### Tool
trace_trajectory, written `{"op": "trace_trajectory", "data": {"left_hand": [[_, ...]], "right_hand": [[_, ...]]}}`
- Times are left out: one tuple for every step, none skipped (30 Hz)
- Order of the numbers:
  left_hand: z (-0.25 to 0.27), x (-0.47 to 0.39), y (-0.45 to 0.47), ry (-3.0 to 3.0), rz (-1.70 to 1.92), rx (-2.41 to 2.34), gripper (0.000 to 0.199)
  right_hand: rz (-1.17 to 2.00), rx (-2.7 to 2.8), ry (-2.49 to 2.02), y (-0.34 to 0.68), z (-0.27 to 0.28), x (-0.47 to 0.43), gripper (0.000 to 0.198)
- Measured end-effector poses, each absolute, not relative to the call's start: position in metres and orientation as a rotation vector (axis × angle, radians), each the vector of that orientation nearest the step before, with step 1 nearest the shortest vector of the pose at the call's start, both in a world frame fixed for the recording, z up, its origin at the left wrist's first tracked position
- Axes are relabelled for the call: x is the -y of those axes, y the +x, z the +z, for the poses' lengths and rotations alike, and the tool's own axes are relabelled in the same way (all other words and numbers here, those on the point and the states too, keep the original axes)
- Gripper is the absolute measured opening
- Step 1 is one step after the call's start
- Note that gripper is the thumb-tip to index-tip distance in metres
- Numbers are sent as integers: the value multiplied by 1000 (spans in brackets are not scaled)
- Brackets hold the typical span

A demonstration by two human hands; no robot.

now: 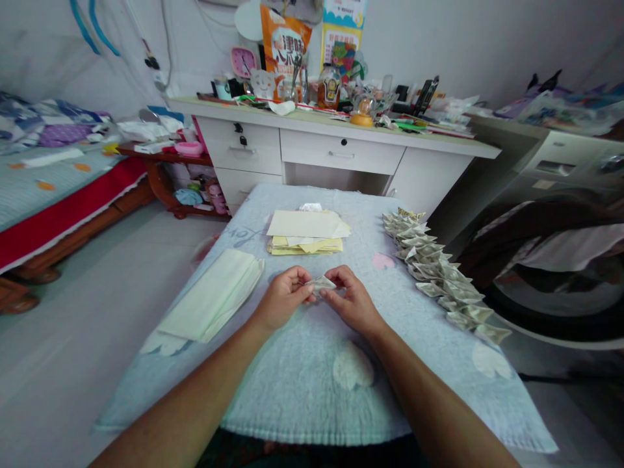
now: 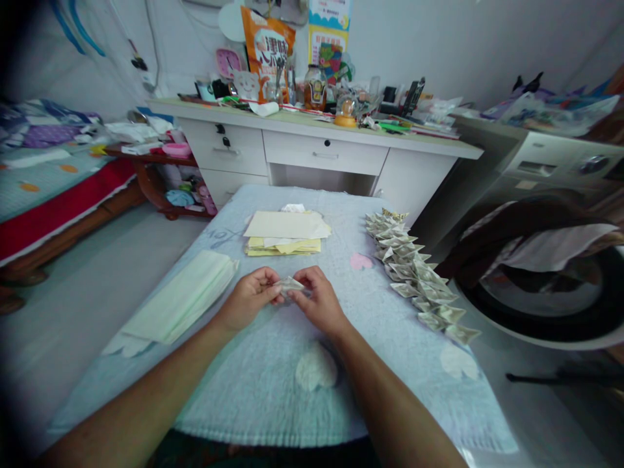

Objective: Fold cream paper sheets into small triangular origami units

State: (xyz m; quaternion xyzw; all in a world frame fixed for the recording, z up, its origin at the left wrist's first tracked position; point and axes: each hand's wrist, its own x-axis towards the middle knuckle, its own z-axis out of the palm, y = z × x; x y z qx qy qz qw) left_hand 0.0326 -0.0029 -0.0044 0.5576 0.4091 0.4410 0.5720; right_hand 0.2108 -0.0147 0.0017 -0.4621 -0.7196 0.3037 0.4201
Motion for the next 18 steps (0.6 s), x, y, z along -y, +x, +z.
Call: {"op": "trace_trajectory", "data": {"left_hand": [[-4,4,33,1275,1026,-938,25],[-3,4,33,1257,1016,-920,26],[-3,5,34,1251,1002,-906,27],[-3,5,34,1254,987,-896,27],[-4,5,34,1267,973,-892,27],[-4,5,34,1288,967,-894,25],[-5,5,33,1318,967,-902,24],[-6,4,33,1356,972,-919,22],[-7,4,33,1398,980,-944,20],[-7,4,32,1438,988,-974,19],[-8,4,32,1468,996,-1001,19],[-8,4,32,1487,1001,-1020,19],[-7,4,32,1491,1007,-1028,19],[-7,5,32,1481,1017,-1025,19],[-7,5,32,1457,1026,-1014,18],[-6,5,32,1426,1032,-1000,18],[-5,5,33,1390,1036,-990,18],[-5,5,33,1353,1038,-981,18]], "right_hand": [[864,1758,-1125,211,1,14,18],[963,1710,-1092,210,0,13,18],[1049,1660,-1062,210,0,12,19],[1117,1614,-1036,210,-1,12,21],[1167,1578,-1018,210,-1,11,22],[1201,1556,-1011,209,-2,11,22],[1217,1549,-1016,209,-1,11,22],[1213,1559,-1029,209,-1,12,21],[1191,1581,-1050,209,0,12,20],[1154,1613,-1074,209,1,13,18],[1106,1652,-1100,208,2,14,16],[1050,1694,-1122,208,4,15,14],[992,1731,-1138,207,5,16,11],[935,1761,-1149,206,5,17,9],[885,1786,-1155,205,6,18,7],[840,1803,-1159,205,6,18,5],[807,1813,-1164,204,5,19,5],[785,1820,-1168,204,5,19,6]]}}
